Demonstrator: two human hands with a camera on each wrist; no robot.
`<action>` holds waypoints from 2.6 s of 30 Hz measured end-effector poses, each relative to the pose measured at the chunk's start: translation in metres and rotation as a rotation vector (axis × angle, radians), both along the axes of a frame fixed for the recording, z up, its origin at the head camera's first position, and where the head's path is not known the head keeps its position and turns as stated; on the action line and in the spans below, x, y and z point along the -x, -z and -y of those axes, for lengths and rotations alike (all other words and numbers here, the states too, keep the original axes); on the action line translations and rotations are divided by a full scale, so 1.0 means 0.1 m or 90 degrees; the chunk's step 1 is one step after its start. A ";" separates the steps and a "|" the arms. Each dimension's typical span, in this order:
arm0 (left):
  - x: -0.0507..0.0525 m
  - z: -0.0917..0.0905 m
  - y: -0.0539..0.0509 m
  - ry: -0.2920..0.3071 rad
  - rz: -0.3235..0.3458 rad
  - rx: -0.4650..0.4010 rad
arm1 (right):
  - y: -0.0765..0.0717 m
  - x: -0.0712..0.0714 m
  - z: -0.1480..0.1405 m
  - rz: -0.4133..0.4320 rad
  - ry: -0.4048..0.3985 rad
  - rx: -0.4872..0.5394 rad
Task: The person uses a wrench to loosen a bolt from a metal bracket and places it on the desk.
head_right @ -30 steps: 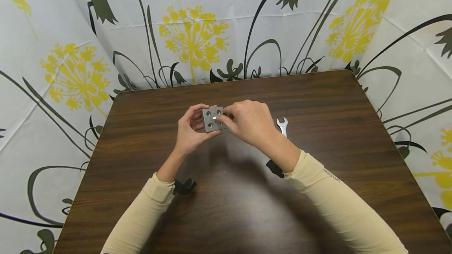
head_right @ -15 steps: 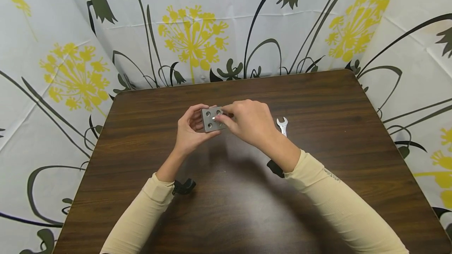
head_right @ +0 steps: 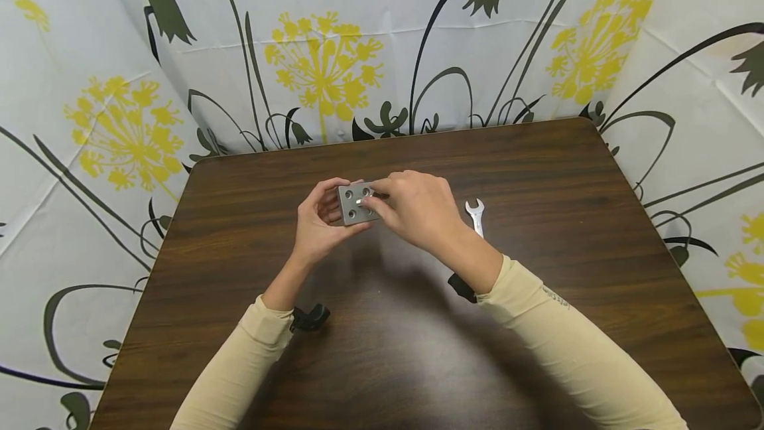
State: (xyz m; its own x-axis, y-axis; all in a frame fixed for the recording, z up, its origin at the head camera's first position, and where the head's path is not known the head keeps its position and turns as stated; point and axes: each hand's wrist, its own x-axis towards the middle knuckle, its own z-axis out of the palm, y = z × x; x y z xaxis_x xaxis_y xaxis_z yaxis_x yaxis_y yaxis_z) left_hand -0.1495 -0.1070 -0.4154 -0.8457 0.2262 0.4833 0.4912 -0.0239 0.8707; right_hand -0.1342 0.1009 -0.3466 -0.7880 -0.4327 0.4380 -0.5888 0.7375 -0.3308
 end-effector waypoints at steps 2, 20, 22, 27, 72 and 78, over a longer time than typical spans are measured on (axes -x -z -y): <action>0.00 0.00 0.00 0.001 0.000 -0.001 | 0.00 0.00 0.01 0.011 0.012 -0.007; 0.04 0.03 0.07 0.004 -0.006 -0.013 | 0.00 0.00 0.01 0.013 -0.003 -0.020; 0.04 0.03 0.07 0.003 -0.005 -0.012 | 0.00 0.00 0.00 -0.008 -0.030 -0.025; -0.01 0.03 0.01 0.003 -0.005 -0.011 | 0.01 -0.01 0.00 -0.034 -0.039 -0.012; -0.02 0.00 0.01 -0.009 -0.010 -0.013 | -0.01 -0.02 -0.02 0.015 -0.011 -0.014; -0.01 -0.02 0.02 -0.004 -0.011 -0.016 | 0.00 -0.02 -0.04 -0.004 0.007 -0.004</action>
State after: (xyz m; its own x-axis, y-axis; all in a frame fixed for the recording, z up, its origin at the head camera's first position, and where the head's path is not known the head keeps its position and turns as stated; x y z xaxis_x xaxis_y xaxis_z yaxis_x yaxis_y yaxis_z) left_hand -0.1486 -0.1049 -0.4174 -0.8384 0.2087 0.5036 0.5067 -0.0422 0.8611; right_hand -0.1321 0.1050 -0.3468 -0.7899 -0.4268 0.4402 -0.5826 0.7463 -0.3219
